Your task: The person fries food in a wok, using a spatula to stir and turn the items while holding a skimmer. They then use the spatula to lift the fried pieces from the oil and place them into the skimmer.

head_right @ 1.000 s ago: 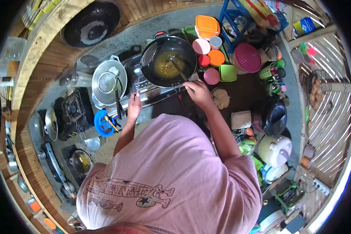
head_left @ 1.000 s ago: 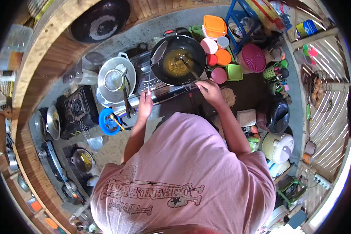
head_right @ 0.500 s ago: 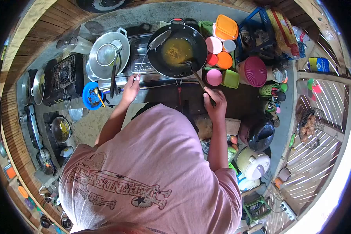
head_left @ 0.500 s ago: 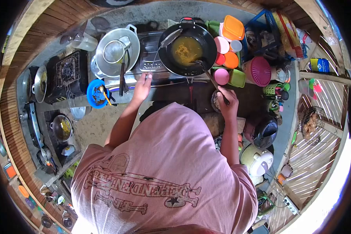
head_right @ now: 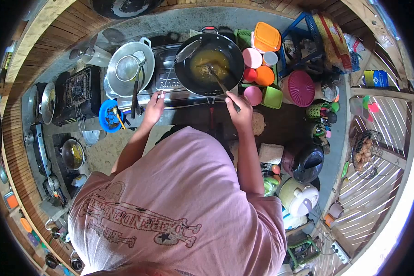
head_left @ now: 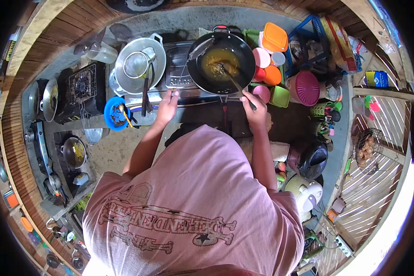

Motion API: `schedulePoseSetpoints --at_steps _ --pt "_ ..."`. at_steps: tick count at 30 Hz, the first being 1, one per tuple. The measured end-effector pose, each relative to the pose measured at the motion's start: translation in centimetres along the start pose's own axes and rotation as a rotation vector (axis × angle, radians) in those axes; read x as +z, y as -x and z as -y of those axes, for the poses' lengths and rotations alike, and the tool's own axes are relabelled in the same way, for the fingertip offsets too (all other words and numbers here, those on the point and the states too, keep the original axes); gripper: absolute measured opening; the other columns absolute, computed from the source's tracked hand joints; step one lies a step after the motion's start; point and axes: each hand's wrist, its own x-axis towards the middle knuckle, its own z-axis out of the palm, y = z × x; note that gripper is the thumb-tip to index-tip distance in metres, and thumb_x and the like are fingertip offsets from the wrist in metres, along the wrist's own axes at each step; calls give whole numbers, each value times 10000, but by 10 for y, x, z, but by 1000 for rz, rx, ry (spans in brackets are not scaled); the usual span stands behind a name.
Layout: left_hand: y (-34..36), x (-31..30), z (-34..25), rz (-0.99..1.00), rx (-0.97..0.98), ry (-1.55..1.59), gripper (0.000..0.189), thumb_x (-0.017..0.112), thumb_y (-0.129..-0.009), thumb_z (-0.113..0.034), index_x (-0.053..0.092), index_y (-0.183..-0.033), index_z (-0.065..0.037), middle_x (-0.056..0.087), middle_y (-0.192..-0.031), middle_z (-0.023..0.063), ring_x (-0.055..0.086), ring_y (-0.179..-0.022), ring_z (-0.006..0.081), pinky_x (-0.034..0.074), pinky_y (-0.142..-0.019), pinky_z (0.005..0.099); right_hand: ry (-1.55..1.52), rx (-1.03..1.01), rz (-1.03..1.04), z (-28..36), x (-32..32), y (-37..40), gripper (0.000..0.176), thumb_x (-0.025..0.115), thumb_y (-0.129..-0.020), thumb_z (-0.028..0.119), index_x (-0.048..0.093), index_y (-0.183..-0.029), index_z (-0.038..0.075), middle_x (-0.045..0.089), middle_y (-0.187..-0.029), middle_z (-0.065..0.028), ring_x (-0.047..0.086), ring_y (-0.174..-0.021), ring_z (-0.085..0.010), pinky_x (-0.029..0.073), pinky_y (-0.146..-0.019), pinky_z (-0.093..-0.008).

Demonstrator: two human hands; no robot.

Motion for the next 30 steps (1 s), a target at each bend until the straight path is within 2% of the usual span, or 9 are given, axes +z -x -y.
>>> schedulePoseSetpoints --at_steps 2,4,6,12,14,21,25,28,30 --pt "-1 -2 -2 14 -21 -6 492 470 -1076 -474 580 -1291 -45 669 -863 190 652 -779 317 503 -769 426 -137 174 -95 -10 6 3 239 740 -901 79 761 -1132 21 770 -985 -133 704 -870 -278 532 -860 -377" --pt "1 -4 -4 30 -47 -12 488 471 -1076 -472 581 -1288 -46 672 -875 191 657 -793 322 504 -779 426 -149 220 -98 -13 0 4 250 731 -921 82 755 -1161 20 778 -988 -121 708 -904 -243 531 -895 -353" --pt "2 -4 -6 -5 26 -48 475 471 -1076 -460 584 -1285 -49 685 -904 207 676 -846 353 506 -811 438 -172 245 -123 -21 -5 5 279 648 -1009 100 689 -1237 -55 769 -1021 -120 697 -975 -147 531 -920 -304" --pt "3 -4 -6 -8 47 -83 464 464 -1077 -453 580 -1291 -58 700 -1022 273 677 -985 452 503 -876 469 -333 429 -210 -42 -10 9 283 619 -1031 107 675 -1227 -90 749 -1031 -103 691 -971 -148 527 -949 -294" --pt "4 -3 -9 -13 53 -102 463 461 -1077 -453 578 -1292 -60 696 -1045 284 667 -1019 467 501 -886 481 -407 473 -271 -39 -11 8 283 657 -1006 114 698 -1230 -54 773 -999 -93 680 -953 -136 499 -967 -299" --pt "4 1 -10 -22 110 -222 469 449 -1078 -460 565 -1314 -72 689 -1089 305 649 -1066 500 499 -897 533 -458 506 -354 -44 -4 -2 285 694 -998 154 714 -1196 -49 757 -1046 -107 682 -967 -151 504 -965 -312" --pt "1 8 -6 -63 206 -228 477 445 -1077 -464 561 -1324 -73 685 -1084 314 648 -1050 509 497 -895 549 -283 424 -339 -52 -2 -5 268 729 -980 186 744 -1142 -27 756 -1059 -113 671 -1022 -170 504 -958 -322" --pt "0 12 -19 -49 158 -275 495 431 -1079 -471 566 -1326 -64 683 -1094 319 641 -1067 510 493 -910 554 -264 427 -366 -49 -4 -5 263 735 -976 193 750 -1123 -25 757 -1049 -115 671 -1018 -174 507 -949 -324" --pt "4 16 -33 17 12 -347 519 417 -1083 -469 566 -1339 -43 685 -1111 315 638 -1092 502 490 -926 552 -241 416 -387 -45 -6 -5 264 735 -976 193 749 -1119 -29 757 -1036 -116 676 -997 -173 512 -940 -323"
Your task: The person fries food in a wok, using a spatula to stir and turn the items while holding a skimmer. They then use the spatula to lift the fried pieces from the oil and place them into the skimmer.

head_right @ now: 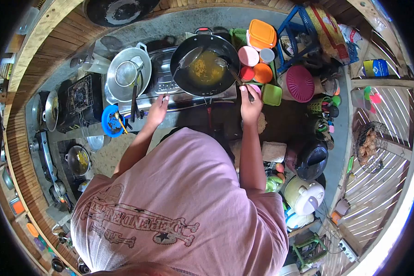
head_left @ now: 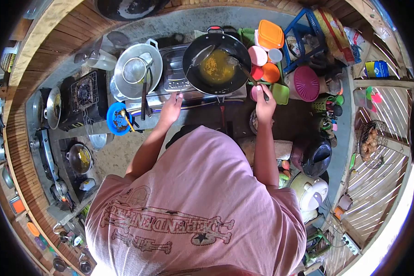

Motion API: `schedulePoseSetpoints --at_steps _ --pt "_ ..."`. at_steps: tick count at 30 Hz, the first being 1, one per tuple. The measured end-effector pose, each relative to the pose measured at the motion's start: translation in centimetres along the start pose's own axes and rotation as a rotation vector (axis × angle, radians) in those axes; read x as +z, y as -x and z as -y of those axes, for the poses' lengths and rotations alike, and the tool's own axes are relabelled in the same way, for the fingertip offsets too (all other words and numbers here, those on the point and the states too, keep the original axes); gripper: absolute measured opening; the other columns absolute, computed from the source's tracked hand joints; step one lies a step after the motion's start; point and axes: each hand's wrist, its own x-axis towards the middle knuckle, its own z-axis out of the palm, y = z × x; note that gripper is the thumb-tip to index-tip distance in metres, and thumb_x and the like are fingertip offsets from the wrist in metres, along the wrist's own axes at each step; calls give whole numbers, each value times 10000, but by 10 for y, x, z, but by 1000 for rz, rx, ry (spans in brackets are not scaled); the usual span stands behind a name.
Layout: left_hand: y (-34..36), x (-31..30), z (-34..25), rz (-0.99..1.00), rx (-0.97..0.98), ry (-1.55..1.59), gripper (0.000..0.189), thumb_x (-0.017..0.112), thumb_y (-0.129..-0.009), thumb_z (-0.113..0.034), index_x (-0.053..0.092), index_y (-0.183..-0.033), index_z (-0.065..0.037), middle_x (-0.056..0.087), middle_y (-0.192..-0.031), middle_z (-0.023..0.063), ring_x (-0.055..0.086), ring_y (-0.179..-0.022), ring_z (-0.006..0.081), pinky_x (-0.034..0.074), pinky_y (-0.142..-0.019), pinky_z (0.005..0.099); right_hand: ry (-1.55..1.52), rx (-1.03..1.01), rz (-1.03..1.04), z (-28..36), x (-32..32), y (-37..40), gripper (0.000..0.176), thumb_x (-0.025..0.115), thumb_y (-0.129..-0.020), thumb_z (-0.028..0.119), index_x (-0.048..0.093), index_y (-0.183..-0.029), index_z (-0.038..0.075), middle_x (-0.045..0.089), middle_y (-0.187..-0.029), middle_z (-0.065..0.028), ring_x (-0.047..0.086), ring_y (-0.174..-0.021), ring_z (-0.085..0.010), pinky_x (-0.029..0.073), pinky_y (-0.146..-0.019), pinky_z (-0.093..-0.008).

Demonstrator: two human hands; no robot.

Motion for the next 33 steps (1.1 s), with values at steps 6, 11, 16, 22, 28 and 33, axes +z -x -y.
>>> schedulePoseSetpoints --at_steps 6,11,16,22,28,33 --pt "-4 23 9 151 31 134 505 399 -1097 -437 622 -1304 -33 699 -1087 294 668 -1059 465 509 -925 487 -225 143 -13 12 -15 8 262 714 -988 147 727 -1153 -56 756 -1027 -86 684 -958 -161 531 -921 -315" --pt "6 15 -15 224 -91 228 484 411 -1098 -417 636 -1299 -39 706 -1069 270 672 -1041 443 505 -922 459 -180 57 -39 12 -26 11 250 705 -991 130 724 -1154 -59 743 -1096 -93 675 -1027 -162 527 -941 -316" --pt "-1 4 -14 52 16 175 491 408 -1097 -429 628 -1326 -55 697 -1085 274 660 -1057 450 499 -927 458 -145 -42 -21 15 -26 13 241 729 -975 142 739 -1129 -42 740 -1092 -104 678 -1021 -180 520 -948 -325" --pt "-4 -5 -7 -1 60 37 526 383 -1093 -475 599 -1368 -83 677 -1198 272 628 -1138 474 490 -967 493 -49 -38 -33 6 -22 16 239 756 -954 160 751 -1114 -17 740 -1069 -114 678 -1019 -206 514 -955 -344" --pt "-1 12 7 -67 135 26 472 407 -1097 -434 611 -1342 -85 694 -996 280 667 -973 473 506 -861 488 -51 -52 7 -9 -20 21 248 733 -973 158 738 -1138 -27 741 -1082 -101 677 -1026 -188 509 -963 -330" --pt "-2 17 13 -47 158 61 471 407 -1096 -437 613 -1346 -95 696 -998 275 675 -975 464 509 -866 482 -33 -45 -20 1 -22 25 227 744 -956 157 751 -1118 -2 742 -1072 -126 686 -1023 -217 512 -952 -347"
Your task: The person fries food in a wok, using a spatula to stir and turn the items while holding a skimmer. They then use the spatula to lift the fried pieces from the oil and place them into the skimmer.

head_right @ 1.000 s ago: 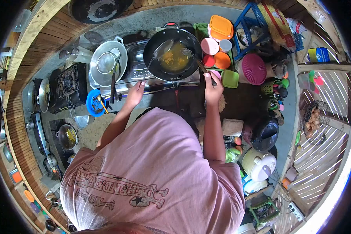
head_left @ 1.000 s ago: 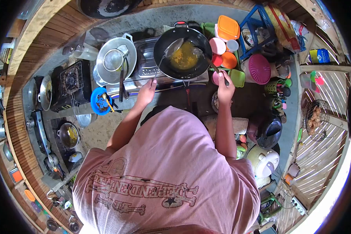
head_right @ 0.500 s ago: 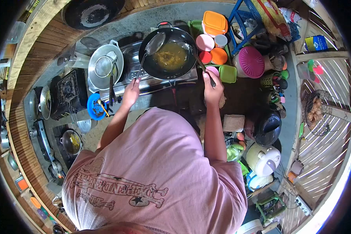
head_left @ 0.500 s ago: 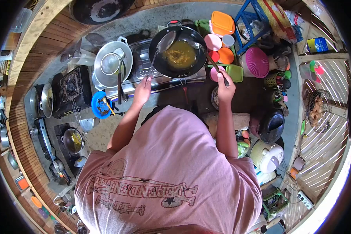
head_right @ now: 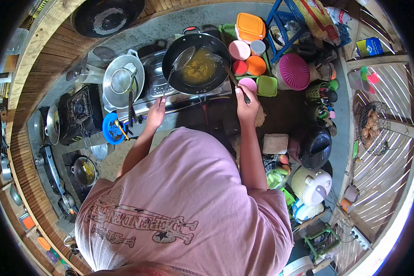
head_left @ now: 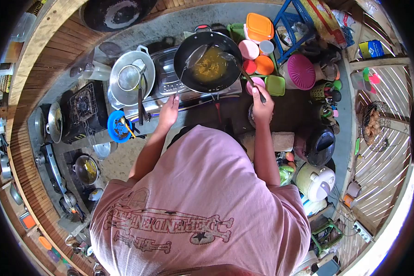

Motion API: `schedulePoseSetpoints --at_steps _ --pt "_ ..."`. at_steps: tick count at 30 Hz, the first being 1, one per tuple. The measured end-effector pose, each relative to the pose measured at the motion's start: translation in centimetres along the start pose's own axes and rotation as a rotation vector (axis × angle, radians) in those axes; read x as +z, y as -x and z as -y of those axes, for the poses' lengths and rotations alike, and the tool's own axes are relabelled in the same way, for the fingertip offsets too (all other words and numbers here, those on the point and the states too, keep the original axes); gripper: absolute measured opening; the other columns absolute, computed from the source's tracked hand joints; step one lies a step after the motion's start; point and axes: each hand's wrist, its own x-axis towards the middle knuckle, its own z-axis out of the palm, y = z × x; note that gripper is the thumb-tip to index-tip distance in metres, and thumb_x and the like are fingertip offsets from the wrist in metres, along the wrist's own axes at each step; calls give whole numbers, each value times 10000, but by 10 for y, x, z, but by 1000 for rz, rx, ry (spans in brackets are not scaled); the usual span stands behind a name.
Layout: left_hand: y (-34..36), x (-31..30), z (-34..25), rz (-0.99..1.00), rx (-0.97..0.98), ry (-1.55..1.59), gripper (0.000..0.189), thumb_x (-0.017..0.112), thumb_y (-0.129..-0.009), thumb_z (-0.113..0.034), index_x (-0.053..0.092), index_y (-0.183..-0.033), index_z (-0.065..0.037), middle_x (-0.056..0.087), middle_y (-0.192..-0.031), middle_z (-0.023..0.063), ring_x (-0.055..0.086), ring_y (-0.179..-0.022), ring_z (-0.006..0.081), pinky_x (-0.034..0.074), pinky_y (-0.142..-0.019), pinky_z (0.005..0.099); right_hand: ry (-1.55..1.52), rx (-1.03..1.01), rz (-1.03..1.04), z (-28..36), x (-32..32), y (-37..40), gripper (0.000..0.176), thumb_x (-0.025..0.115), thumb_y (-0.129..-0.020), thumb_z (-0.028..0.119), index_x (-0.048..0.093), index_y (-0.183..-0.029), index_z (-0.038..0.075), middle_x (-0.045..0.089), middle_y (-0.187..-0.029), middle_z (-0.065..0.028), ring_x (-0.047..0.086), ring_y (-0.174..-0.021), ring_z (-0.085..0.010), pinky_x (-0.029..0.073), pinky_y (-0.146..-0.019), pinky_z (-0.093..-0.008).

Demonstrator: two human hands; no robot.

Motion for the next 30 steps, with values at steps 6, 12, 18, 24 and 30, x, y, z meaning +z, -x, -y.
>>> schedulePoseSetpoints --at_steps 6,12,18,24,30 --pt "-4 4 9 34 26 -8 476 408 -1097 -428 625 -1335 -77 699 -925 231 689 -868 398 514 -813 454 27 -8 4 10 -3 0 230 735 -964 164 745 -1127 2 746 -1063 -119 692 -1006 -213 515 -944 -340" --pt "-4 -1 9 76 -65 97 452 442 -1099 -402 635 -1327 -62 557 -698 51 541 -614 171 445 -605 348 19 -14 7 12 -3 0 234 733 -965 166 742 -1137 6 747 -1062 -118 690 -1001 -208 515 -940 -335" --pt "-9 -28 -11 68 -162 104 496 420 -1090 -449 637 -1311 -62 685 -880 208 677 -859 393 508 -803 463 100 -18 6 18 -4 2 243 738 -961 173 744 -1142 11 748 -1066 -121 694 -1004 -218 517 -935 -341" --pt "-10 -32 -18 53 -151 90 499 416 -1092 -453 636 -1324 -70 697 -924 219 681 -888 398 509 -818 460 79 -23 21 16 -3 3 237 726 -963 170 746 -1140 12 748 -1074 -126 696 -1016 -229 516 -940 -344" --pt "-12 -17 -3 63 -127 48 503 417 -1093 -448 618 -1350 -65 690 -1134 264 657 -1077 446 499 -936 458 57 -26 30 10 -3 5 232 725 -959 169 746 -1128 11 748 -1072 -129 700 -1021 -238 516 -944 -348"
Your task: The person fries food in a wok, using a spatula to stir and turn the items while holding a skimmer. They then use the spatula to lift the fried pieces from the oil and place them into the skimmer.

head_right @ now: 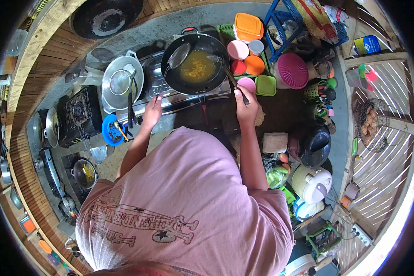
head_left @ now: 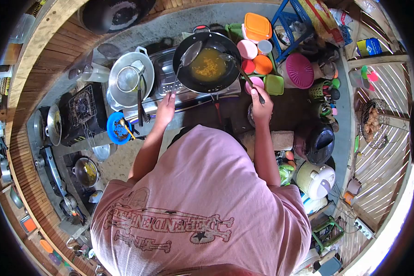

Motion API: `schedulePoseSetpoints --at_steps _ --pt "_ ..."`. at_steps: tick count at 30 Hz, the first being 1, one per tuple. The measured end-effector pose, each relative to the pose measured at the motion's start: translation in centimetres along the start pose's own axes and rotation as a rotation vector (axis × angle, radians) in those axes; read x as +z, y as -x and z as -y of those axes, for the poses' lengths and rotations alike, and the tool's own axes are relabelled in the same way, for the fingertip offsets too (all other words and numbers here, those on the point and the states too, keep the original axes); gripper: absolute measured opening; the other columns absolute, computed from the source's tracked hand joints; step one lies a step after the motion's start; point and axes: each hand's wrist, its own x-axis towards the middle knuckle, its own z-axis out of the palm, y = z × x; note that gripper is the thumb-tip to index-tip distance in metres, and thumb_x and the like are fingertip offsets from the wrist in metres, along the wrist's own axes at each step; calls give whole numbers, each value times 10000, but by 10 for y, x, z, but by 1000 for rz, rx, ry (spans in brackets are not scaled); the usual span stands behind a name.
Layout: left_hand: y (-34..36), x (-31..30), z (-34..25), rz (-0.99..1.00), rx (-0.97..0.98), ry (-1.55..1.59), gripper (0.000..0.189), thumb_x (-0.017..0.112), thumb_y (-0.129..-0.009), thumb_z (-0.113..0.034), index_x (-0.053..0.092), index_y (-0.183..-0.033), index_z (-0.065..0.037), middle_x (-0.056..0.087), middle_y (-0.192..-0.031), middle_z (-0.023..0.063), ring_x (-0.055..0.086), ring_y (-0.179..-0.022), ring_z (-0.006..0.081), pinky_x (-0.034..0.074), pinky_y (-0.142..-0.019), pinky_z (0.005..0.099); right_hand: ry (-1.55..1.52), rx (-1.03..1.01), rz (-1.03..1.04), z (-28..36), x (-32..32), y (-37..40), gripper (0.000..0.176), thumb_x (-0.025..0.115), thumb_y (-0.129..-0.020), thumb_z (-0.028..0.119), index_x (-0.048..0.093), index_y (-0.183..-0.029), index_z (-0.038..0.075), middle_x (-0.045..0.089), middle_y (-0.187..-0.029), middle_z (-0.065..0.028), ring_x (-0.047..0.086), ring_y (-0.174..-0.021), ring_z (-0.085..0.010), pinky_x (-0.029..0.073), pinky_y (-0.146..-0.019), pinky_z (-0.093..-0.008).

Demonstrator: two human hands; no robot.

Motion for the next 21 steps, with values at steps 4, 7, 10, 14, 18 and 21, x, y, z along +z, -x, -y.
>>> schedulePoseSetpoints --at_steps 4,7,10,14,18,21 --pt "5 2 -4 46 21 19 497 418 -1096 -438 601 -1369 -66 672 -1214 270 636 -1159 444 486 -981 454 26 8 -9 1 -1 1 229 723 -961 168 744 -1124 8 747 -1068 -128 700 -1016 -235 517 -941 -348" --pt "4 16 10 -46 134 21 478 448 -1088 -429 640 -1305 -49 643 -811 161 636 -738 265 493 -733 422 30 0 -10 3 -1 2 229 720 -965 166 742 -1123 4 745 -1065 -126 698 -1011 -233 517 -937 -346" --pt "4 26 21 -69 225 -15 454 445 -1096 -412 642 -1306 -61 614 -747 116 593 -650 213 479 -661 373 20 -16 -8 3 0 3 229 717 -967 164 740 -1124 -2 742 -1062 -128 697 -1005 -232 517 -934 -346" --pt "4 35 30 82 60 117 432 438 -1109 -384 633 -1308 -54 540 -663 41 503 -549 142 415 -555 314 19 -28 -6 -1 0 3 232 717 -967 167 740 -1126 -1 742 -1062 -130 698 -1001 -231 519 -930 -344" --pt "12 16 -3 182 -88 271 466 461 -1092 -422 630 -1311 -46 574 -737 72 556 -638 206 460 -630 363 2 -14 -4 0 -1 2 238 723 -964 175 742 -1128 4 744 -1064 -131 701 -1003 -236 520 -930 -346" --pt "0 13 7 109 -29 290 460 453 -1096 -419 640 -1308 -57 540 -696 54 524 -598 177 442 -594 348 41 -9 -9 8 -3 3 241 727 -961 179 742 -1129 7 746 -1068 -129 703 -1005 -238 522 -931 -348"
